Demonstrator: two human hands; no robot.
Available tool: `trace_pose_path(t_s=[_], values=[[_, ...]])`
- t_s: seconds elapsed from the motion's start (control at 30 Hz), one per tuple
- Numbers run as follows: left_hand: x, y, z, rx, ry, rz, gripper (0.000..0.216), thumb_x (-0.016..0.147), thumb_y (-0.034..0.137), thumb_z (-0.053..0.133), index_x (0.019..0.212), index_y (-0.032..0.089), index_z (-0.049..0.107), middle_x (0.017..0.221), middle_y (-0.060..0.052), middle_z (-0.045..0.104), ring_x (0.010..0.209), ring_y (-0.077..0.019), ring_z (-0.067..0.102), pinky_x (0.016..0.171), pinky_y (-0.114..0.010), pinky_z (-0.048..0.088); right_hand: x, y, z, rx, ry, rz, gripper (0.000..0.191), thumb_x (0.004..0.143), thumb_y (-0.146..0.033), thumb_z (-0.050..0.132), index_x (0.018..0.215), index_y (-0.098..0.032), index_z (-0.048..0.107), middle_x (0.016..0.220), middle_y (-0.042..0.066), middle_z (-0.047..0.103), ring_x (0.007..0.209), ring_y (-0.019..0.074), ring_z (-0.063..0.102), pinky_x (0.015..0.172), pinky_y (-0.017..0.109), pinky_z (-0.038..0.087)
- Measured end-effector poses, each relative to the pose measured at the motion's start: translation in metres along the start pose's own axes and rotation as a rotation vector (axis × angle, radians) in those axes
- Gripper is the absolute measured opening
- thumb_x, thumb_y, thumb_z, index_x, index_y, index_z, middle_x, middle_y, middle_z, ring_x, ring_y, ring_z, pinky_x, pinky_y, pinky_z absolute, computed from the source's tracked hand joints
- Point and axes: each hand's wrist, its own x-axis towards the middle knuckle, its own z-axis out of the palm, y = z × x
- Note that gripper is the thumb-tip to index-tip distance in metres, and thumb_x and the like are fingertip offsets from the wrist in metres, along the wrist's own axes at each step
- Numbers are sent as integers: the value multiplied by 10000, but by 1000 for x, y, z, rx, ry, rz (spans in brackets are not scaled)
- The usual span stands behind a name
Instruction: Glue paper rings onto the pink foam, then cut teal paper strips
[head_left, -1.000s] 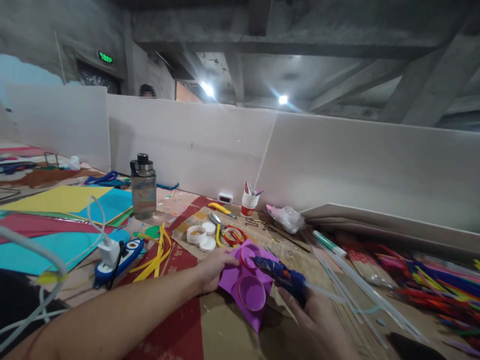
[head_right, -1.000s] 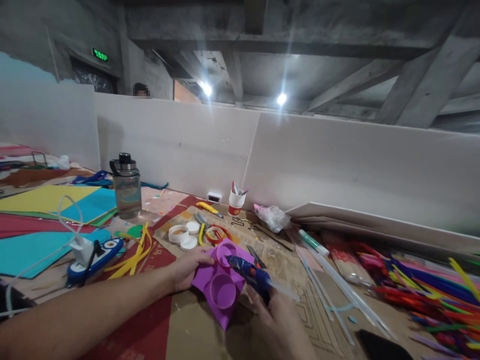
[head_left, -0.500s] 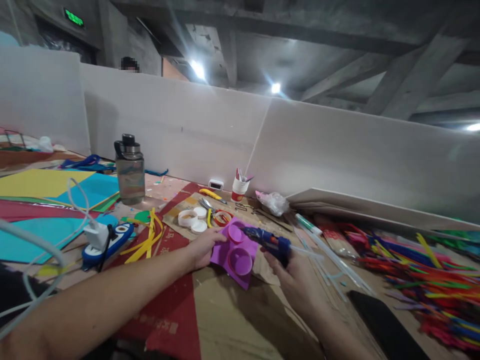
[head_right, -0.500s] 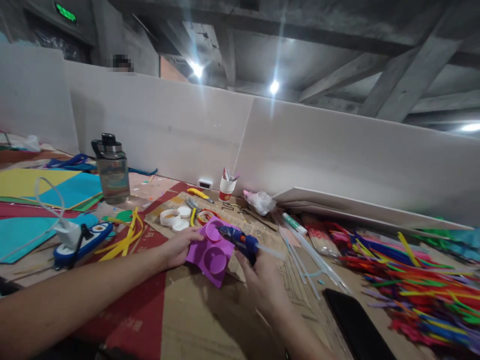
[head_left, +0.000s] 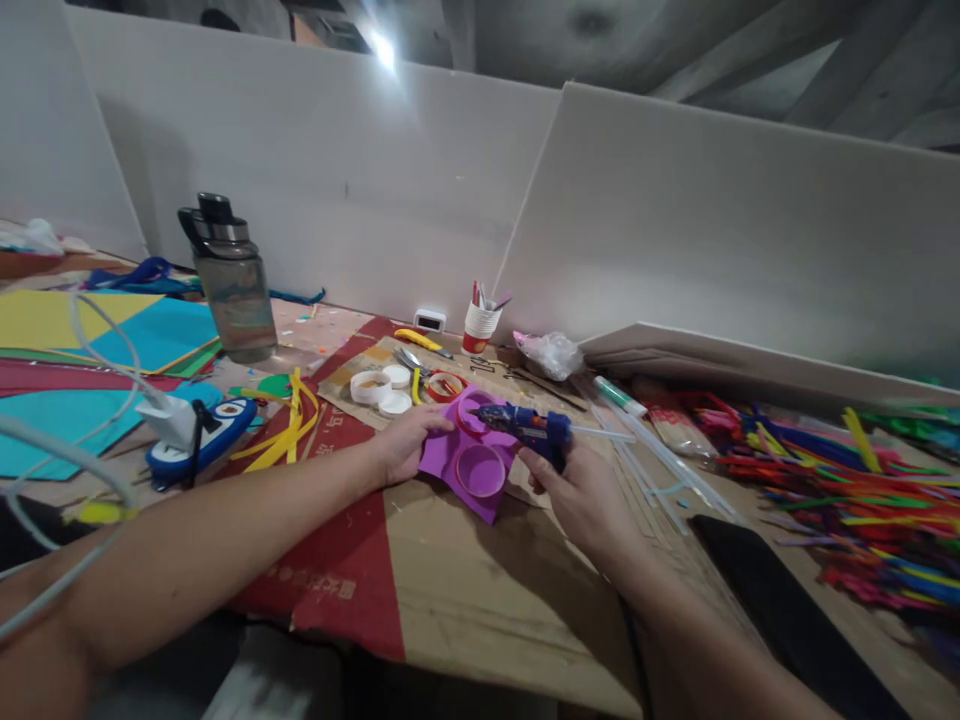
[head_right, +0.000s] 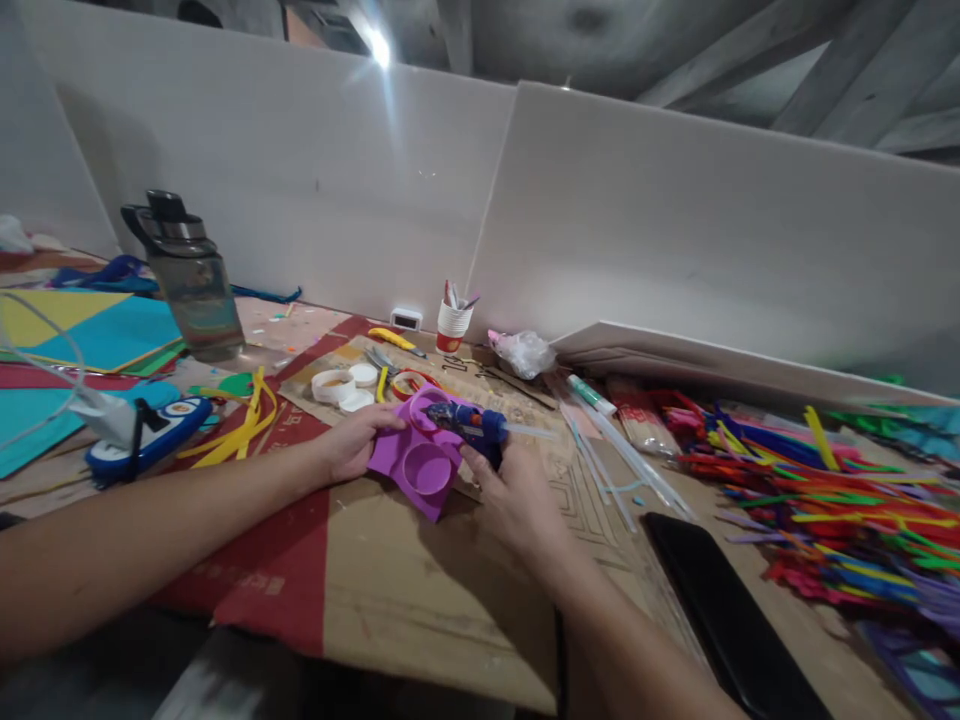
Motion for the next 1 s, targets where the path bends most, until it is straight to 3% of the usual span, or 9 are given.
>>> trace_pose_path(t_s=[0.2,0.4,0.57,1.0], values=[[-2,0,3,15,-33,21,274,665,37,554,895,91,694,835,-99,706,683,-160,647,668,-254,501,-4,-1,-9,18,8,62,380,846,-493,474,918,-134,575,605,21,582,524,158,516,521,277,391],[-4,-1,5,60,-19,51,245,662,48,584,878,96,688,823,-93,700,673,-152,639,651,-246,489,-3,5,-8,-22,30,14,392,857,-504,466,907,-137,595,637,33,586,549,165,515,541,286,389],[-7,-2,10,93,-37,61,263,620,52,612,869,101,680,792,-86,697,624,-142,623,615,-242,471,-2,7,-7,-60,76,-20,407,868,-487,467,1023,-137,604,729,58,623,623,191,557,573,298,407],[-8,-6,15,74,-114,51,337,635,53,618,960,95,695,802,-90,707,646,-143,632,668,-253,480,-3,-4,-7,-154,102,-74,384,862,-438,466,1032,-136,631,679,62,618,658,214,571,572,297,401]])
